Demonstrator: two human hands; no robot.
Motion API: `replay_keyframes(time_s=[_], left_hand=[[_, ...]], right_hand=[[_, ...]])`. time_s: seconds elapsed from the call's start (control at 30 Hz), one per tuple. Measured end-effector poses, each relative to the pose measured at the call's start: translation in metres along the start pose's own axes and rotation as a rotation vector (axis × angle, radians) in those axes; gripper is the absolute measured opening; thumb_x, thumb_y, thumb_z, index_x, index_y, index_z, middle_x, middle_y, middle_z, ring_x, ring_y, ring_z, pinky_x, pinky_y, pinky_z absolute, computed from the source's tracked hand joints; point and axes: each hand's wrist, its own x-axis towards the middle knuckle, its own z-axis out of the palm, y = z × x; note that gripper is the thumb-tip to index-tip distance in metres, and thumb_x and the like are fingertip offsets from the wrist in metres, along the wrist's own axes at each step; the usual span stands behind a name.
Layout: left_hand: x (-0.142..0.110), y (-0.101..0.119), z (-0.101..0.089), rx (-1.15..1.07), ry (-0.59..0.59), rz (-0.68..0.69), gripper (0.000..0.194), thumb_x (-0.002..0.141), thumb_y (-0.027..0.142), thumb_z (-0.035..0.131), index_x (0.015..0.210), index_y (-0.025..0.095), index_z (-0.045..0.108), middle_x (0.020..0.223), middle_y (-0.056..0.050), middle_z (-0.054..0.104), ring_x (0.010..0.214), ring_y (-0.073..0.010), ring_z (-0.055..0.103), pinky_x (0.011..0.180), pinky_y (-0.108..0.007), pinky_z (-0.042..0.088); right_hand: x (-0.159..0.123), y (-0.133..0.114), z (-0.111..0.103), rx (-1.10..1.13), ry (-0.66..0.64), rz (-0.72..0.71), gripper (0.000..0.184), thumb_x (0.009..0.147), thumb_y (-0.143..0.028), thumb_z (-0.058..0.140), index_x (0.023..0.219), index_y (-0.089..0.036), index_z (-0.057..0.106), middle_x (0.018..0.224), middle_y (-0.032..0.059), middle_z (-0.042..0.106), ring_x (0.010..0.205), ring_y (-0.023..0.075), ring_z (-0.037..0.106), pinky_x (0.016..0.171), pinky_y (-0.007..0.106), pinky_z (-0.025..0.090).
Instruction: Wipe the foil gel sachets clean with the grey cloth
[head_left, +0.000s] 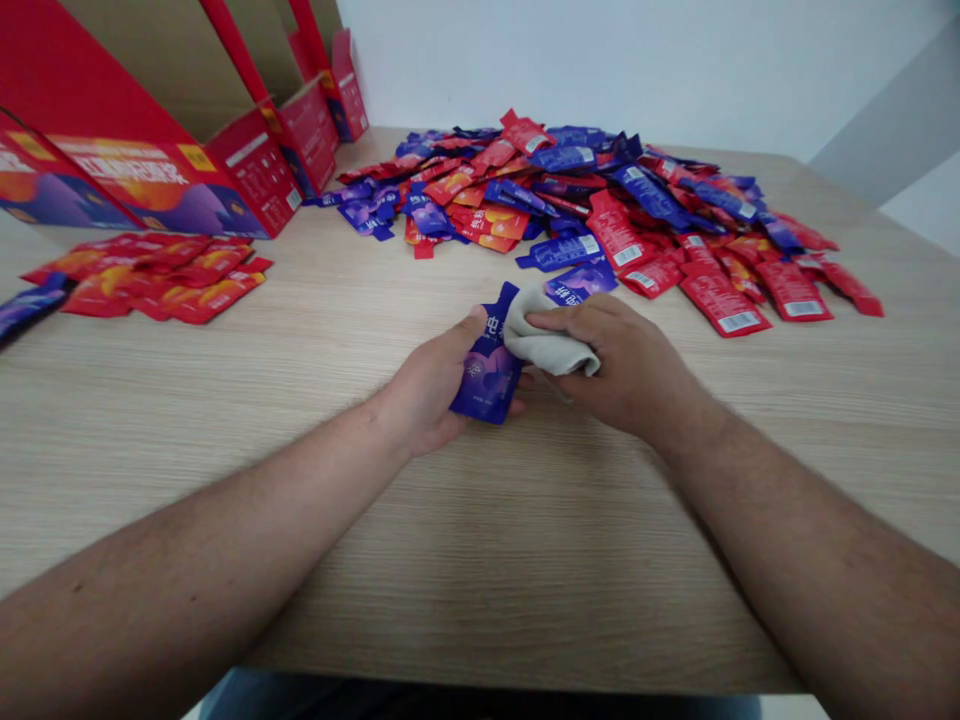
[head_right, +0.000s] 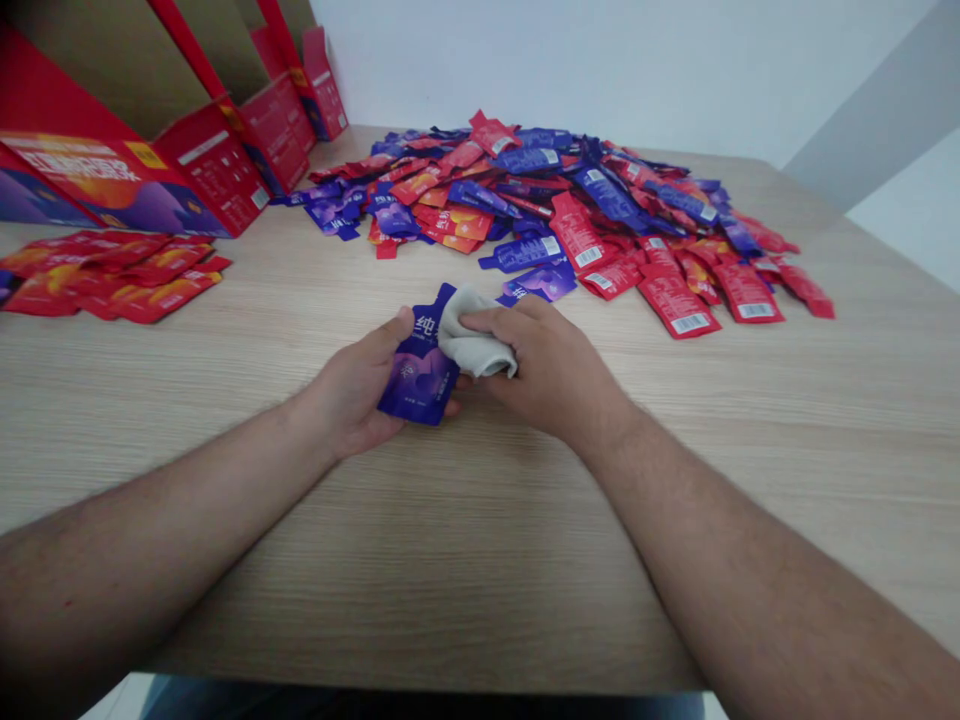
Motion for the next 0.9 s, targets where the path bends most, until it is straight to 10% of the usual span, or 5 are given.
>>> replay_keyframes(time_s=[0.3,0.53,0.73,0.9], left_hand=[[0.008,0.003,0.002,-0.203,0.082,0.032,0.034,0.106,0.038,0.048,0.102,0.015,0.074,0.080,-0.006,0.075,0.069,-0.0163,0.070,0.069,-0.027,0.061],[0.011,0.004,0.001,-0.280,0.087,0.064,0.027,0.104,0.029,0.053,0.119,0.018,0.073,0.086,-0.002,0.077,0.071,-0.0133,0.070,0.074,-0.024,0.060],[0.010,0.005,-0.001,-0.216,0.071,-0.061,0.038,0.105,0.046,0.049,0.109,0.017,0.073,0.080,-0.007,0.076,0.071,-0.0201,0.072,0.072,-0.032,0.062],[0.009,0.007,0.003,-0.256,0.095,0.046,0.026,0.104,0.034,0.054,0.118,0.020,0.071,0.083,-0.002,0.076,0.071,-0.0153,0.070,0.079,-0.029,0.061]], right_hand=[[-0.004,-0.020,0.005,0.150,-0.289,-0.111,0.043,0.084,-0.025,0.073,0.127,-0.020,0.074,0.107,0.0100,0.072,0.092,0.0236,0.067,0.079,0.035,0.054],[-0.003,-0.008,0.005,0.050,-0.157,-0.019,0.050,0.081,-0.024,0.074,0.131,-0.020,0.072,0.103,0.0108,0.070,0.093,0.0268,0.065,0.081,0.038,0.053],[-0.006,-0.022,0.006,0.212,-0.333,-0.123,0.039,0.084,-0.024,0.074,0.123,-0.023,0.074,0.111,0.0090,0.071,0.097,0.0240,0.068,0.082,0.036,0.056],[-0.004,-0.010,0.006,0.078,-0.160,-0.031,0.047,0.080,-0.023,0.074,0.127,-0.019,0.072,0.109,0.0125,0.072,0.098,0.0288,0.068,0.085,0.042,0.056]])
